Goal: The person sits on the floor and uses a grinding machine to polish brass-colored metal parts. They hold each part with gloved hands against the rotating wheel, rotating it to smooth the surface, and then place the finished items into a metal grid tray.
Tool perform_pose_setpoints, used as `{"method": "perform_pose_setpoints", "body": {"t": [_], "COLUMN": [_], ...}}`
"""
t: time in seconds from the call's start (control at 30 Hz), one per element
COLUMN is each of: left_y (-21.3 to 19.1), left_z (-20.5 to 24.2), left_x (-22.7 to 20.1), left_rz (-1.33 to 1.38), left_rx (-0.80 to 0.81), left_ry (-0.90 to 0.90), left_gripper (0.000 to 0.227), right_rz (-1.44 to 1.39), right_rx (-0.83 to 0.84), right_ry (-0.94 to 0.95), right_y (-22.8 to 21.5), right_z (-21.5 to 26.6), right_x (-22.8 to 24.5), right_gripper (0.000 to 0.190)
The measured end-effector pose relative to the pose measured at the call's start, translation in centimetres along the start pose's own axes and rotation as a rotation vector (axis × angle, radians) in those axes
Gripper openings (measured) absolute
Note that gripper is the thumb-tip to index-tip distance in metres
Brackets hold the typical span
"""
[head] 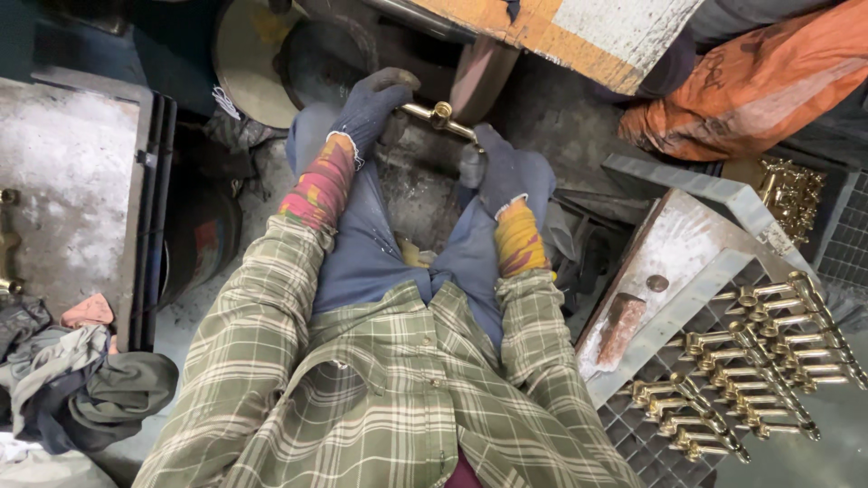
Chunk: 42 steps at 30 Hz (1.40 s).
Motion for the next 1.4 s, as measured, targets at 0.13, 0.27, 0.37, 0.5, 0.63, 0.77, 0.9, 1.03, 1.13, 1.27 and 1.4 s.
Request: {"method": "perform_pose_setpoints", "body": {"t": [0.13,0.27,0.37,0.5,0.63,0.77,0.9,1.03,1.13,1.27,1.4], "left_y": [-1.2,-1.0,-1.4,-0.5,0.0,-0.7,-1.1,-1.0,-0.9,-0.7,0.1], "left_z": [-0.4,1.0,0.6,1.8,1.9,0.4,0.2,0.9,1.8,2.0,2.4], "left_x": [-1.0,-1.6,-0.3,-1.2,-2.5,-1.3,-1.0,-1.2,-1.5,-1.5,-2.9], "left_rz": [-0.172,-0.625,-0.3,-0.112,-0.161,0.037,-0.038,-0.112,-0.241,-0.228,-0.15], "left_rx": [-0.049,-0.184,-0.172,-0.106,-0.037,0.013,-0.044,-0.116,-0.201,-0.143,-0.026], "left_ry": [0.446,0.647,0.127,0.059,0.339,0.246,0.241,0.132,0.164,0.206,0.452], "left_gripper": [0.02,0.018,0.027,0.017,0.022,0.022,0.024,0.032,0.026,0.022,0.021], "right_rz": [0.375,0.779,0.49,0.164,0.074,1.123,1.075,0.544,0.229,0.158,0.181], "right_rx": [0.103,0.006,-0.072,-0.037,-0.014,0.038,-0.055,0.001,0.026,-0.024,0.039], "right_ry": [-0.389,-0.447,-0.223,-0.041,-0.052,-0.39,-0.648,-0.502,-0.282,-0.123,-0.255], "right_y": [2.8,3.5,2.3,1.8,1.4,1.0,0.8,-0.4,-0.6,-0.5,0.4], "right_z": [4.2,5.3,3.5,0.5,0.3,2.4,3.0,0.6,-0.9,-1.3,-0.6], "right_x": [5.3,7.4,5.5,2.4,1.6,4.2,4.1,2.0,0.4,0.0,0.9], "right_gripper": [0.041,0.04,0.035,0.044,0.044,0.042,0.048,0.023,0.025,0.031,0.017]}}
Point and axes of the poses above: each hand's wrist, its own z-axis away from the middle knuckle, its own y-axis out of the palm, x = y × z, the point moved 6 cm from there along -z, towards the middle knuckle, and after that the axes turned 12 degrees about -y, right-handed, at the moved point
